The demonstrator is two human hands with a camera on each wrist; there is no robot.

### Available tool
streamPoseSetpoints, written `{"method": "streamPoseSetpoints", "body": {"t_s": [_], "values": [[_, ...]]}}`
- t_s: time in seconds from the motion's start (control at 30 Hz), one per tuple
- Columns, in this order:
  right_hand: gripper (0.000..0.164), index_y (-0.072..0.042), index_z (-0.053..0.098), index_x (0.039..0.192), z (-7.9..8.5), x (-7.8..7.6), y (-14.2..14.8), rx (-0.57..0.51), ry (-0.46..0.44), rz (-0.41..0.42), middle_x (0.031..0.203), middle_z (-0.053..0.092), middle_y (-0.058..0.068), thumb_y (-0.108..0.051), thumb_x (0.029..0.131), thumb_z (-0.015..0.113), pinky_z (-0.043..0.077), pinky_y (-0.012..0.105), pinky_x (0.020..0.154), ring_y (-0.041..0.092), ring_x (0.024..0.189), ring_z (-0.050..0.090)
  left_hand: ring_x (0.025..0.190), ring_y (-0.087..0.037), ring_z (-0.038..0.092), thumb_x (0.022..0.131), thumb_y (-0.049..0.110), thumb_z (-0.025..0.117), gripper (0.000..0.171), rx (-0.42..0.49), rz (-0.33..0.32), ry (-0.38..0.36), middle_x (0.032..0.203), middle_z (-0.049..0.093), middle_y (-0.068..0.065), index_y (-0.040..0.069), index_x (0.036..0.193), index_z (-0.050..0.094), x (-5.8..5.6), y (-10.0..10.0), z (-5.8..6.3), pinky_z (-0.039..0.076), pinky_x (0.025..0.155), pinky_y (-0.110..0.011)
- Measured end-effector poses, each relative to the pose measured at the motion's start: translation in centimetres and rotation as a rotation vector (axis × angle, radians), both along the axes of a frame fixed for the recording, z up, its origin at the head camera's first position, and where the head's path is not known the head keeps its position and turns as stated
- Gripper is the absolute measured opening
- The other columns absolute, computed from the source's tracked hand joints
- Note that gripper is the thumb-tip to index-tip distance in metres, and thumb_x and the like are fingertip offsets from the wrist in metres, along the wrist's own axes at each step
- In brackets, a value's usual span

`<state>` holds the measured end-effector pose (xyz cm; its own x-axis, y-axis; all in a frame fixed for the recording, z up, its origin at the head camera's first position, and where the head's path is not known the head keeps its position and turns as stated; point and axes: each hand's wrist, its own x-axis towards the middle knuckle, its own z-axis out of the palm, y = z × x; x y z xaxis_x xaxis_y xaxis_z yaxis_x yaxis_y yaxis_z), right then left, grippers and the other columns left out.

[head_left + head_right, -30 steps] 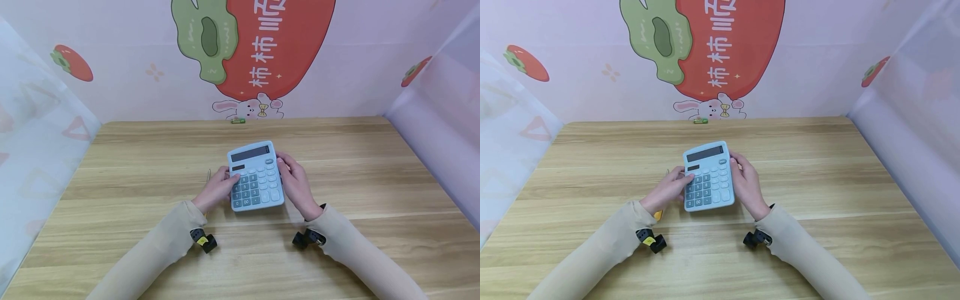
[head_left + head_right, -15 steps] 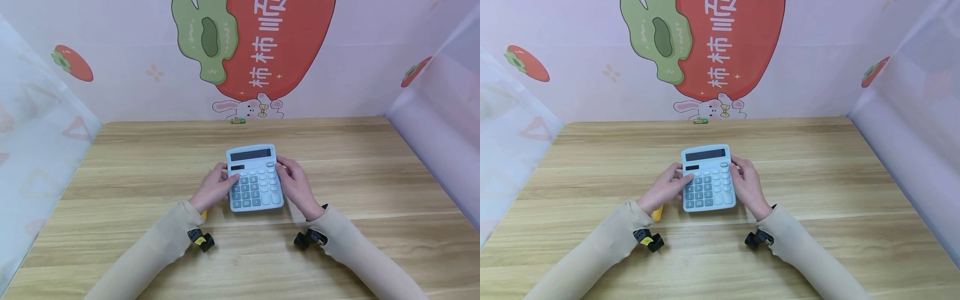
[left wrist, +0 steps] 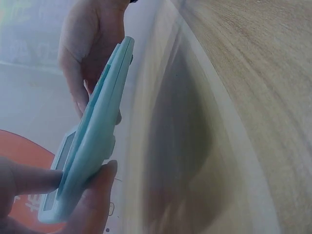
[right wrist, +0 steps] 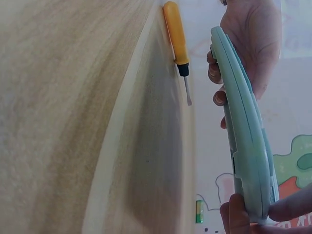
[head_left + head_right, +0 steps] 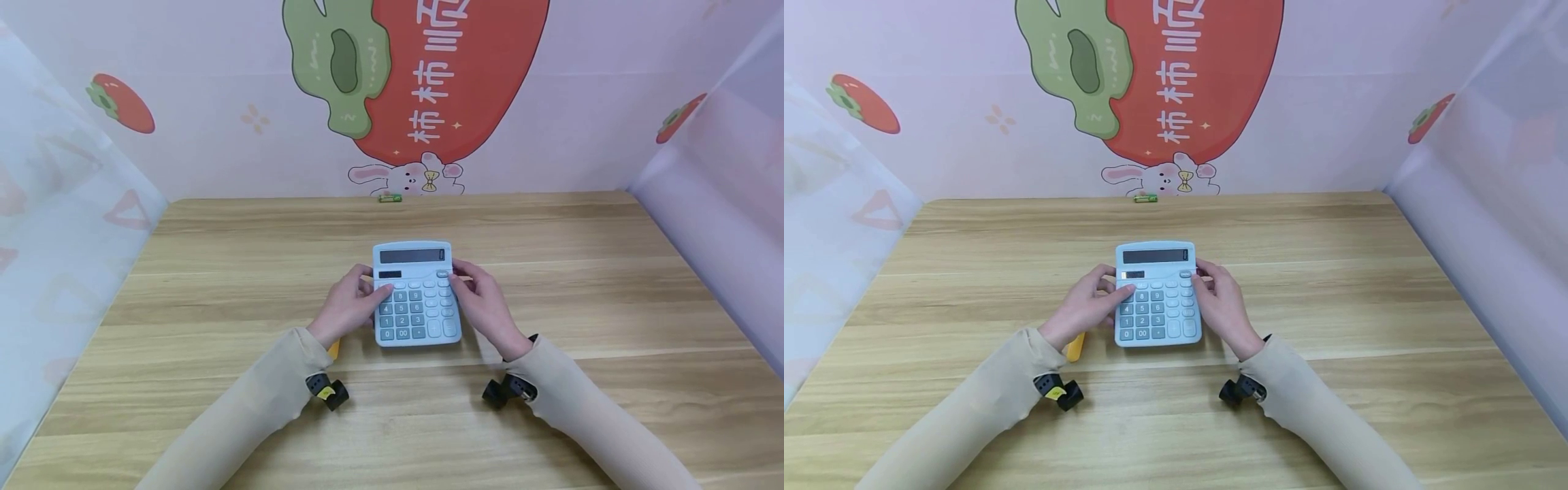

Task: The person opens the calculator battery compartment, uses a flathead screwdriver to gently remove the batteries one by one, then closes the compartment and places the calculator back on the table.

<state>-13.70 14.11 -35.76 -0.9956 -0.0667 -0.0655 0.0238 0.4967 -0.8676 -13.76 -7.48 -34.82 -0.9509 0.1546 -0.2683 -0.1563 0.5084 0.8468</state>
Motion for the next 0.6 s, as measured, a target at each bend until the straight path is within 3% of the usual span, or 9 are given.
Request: {"method": "streamPoseSetpoints", "body": {"t_s": [0.23,0.6], "values": [[0.049,-0.007,0.037,0.140,-0.02,0.00,-0.03,0.008,-0.044,0.016,0.132,0.050,0.016,-0.021,0.095,0.050,0.049,0.039,0.092,0.029,0.114,0.057,0.064,-0.015,0.062,0.091,0.028,0.059,0.050,-0.001,0.010,0.008,0.095,0.060,-0.012,0.006,0.131,0.039,0.00,0.06,0.04,0.054,0.061,-0.030],[0.066,-0.007,0.027,0.145,-0.06,0.02,-0.22,-0.019,-0.051,0.051,0.137,0.045,0.020,-0.012,0.088,0.061,0.048,0.039,0.093,0.032,0.120,0.053,0.066,-0.017,0.061,0.090,0.023,0.060,0.049,-0.013,0.019,0.025,0.098,0.060,-0.014,0.005,0.130,0.037,0.06,0.07,0.13,0.054,0.061,-0.030]]}}
